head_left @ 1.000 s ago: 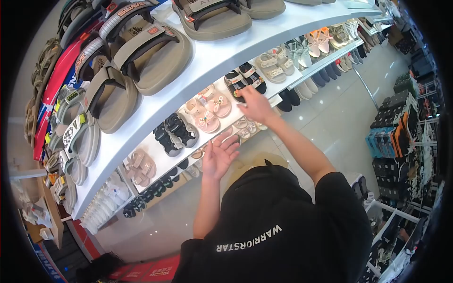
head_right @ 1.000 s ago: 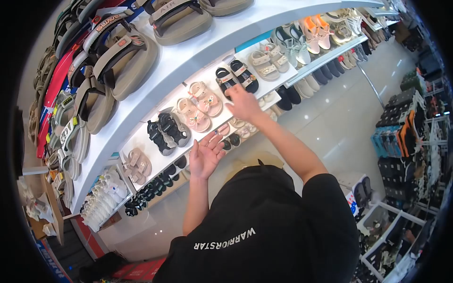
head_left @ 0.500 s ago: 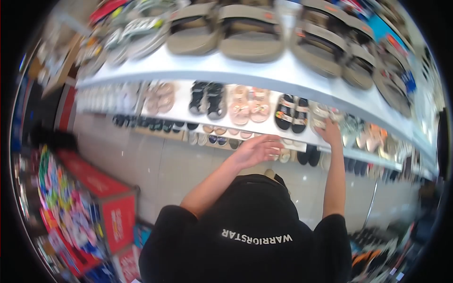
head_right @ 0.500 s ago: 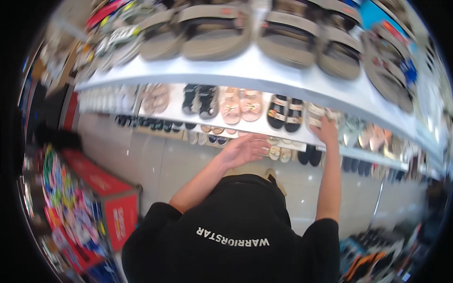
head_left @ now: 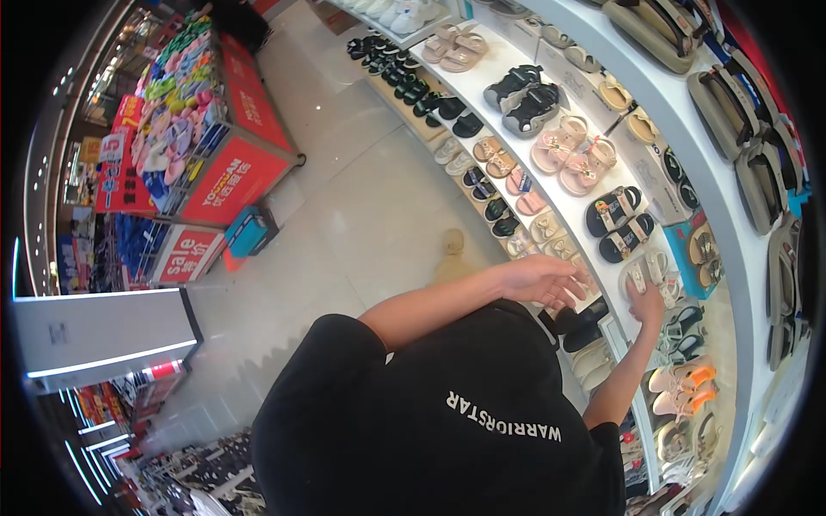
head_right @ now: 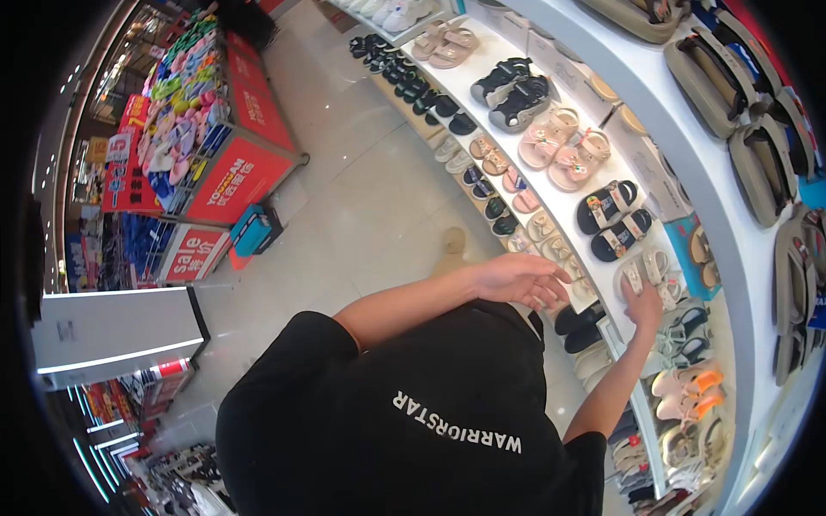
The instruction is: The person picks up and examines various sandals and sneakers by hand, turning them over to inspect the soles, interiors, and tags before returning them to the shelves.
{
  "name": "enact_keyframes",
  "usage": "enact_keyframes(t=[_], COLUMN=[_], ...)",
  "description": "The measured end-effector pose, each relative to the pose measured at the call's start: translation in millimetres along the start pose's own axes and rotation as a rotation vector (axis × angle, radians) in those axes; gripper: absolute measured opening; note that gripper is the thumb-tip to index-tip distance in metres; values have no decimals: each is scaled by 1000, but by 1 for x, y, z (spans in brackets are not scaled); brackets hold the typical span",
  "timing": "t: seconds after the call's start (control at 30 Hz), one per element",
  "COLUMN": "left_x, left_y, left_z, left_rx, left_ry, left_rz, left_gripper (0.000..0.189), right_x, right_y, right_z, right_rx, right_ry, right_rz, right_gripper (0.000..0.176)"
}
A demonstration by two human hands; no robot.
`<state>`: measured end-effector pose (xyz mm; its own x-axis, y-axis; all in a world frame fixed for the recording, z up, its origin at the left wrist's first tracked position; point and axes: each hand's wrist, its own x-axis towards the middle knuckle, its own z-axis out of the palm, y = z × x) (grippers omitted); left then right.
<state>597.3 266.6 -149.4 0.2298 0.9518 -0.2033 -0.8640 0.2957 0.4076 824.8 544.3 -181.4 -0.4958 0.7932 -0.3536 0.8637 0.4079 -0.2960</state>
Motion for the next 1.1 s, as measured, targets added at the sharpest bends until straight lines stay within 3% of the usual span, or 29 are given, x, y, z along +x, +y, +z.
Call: enact_keyframes(t=[0.1,0.63,0.7,0.87,0.93,0.97,1.0,1.03,1.1], left_x=[8,52,57,71,74,76,78,79,81], left_y=[-7,-19,-22,-30,-31,-33,-35,-36,-33], left_z=[10,22,21,26,42,48,54,60,71], left_rx=[40,149,138,241,307,480,650,660,828], left_ry=[1,-4,108,315,336,395,452,431,305], left_rz=[18,-186,-159,-225,-244,-115,22,5,194], left_gripper=[39,38,39,52,56,58,61,61,59], right_x=[1,-58,-72,-120,-134,-144,-160,-170,-181], right_y=[5,-21,-24,-4,16,15,-18,-39,-43], right_z=[8,17,15,21,43,44,25,16,28], right_rx=[204,203,305,677,1459,1464,1973,2484,2543], right_ry=[-29,43,-23,53,-47,-15,38,99,43], right_rz=[28,-7,-12,1,44,62,140,205,132], right_gripper=[62,56,55,45,50,50,52,54,58])
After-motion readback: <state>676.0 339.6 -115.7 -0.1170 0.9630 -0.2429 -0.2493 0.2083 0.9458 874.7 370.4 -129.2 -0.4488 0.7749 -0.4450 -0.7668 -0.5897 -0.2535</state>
